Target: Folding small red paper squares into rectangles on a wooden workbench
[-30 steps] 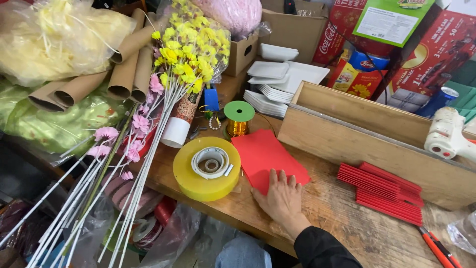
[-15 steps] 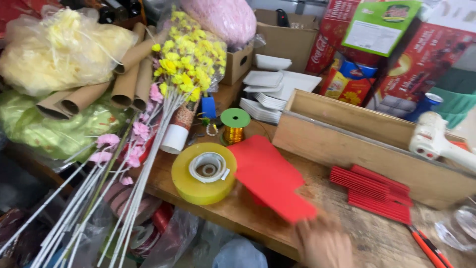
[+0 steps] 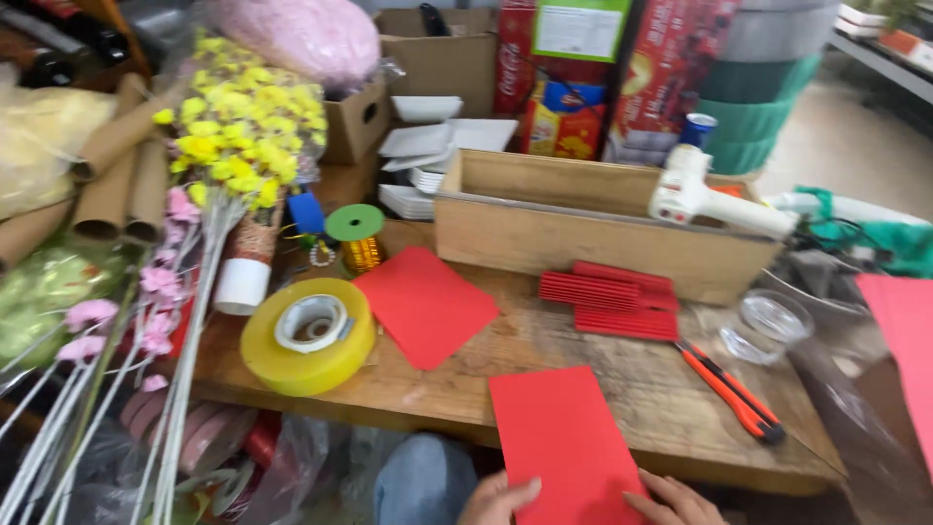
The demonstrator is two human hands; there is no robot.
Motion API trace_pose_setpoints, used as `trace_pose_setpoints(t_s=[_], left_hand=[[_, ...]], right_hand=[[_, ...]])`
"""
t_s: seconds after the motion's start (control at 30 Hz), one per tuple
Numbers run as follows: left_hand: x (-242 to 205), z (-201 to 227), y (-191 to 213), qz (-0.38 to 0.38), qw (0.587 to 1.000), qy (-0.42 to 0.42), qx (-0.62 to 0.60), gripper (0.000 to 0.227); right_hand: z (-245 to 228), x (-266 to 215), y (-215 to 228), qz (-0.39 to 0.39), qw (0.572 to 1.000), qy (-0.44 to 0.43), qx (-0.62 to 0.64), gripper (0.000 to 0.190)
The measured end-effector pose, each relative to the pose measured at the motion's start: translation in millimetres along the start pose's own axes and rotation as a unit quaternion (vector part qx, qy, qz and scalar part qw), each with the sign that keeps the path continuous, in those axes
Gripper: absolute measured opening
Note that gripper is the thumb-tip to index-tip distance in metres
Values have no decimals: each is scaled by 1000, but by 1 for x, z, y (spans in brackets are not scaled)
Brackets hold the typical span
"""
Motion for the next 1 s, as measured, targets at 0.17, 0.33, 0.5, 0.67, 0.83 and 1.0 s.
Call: trace_pose_setpoints(t_s=[0.17,0.33,0.5,0.67,0.83,1.0], left_hand=[[-11,37,-67,6,998,14,-56,31],[-49,92,-107,52,997,28,53,28],[-80,143,-104,107,693,-372,608,57],[-86,144,-148,-120,498,-538,669,47],[-49,126,-142,-203,439,-525,700,28],[-27,130,-138,-180,490,-531,667,16]], right_hand=[[-57,13,42,80,993,90,17,42],[-111,50,96,98,987,33,126,28],[-134,74,106,116,989,9,96,20],[-136,96,88,54,994,0,94,23],[-127,113,76,33,992,-10,118,18],[-115,128,64,-22,994,-14,107,18]])
Point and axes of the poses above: each hand's wrist, its own x-axis towards the middle knuckle, its own y-axis out of the back of the hand, z = x × y, the point moved 6 cm from there along x, towards the middle knuckle, and after that the axes turned 14 degrees about -y, right-handed, at the moved point
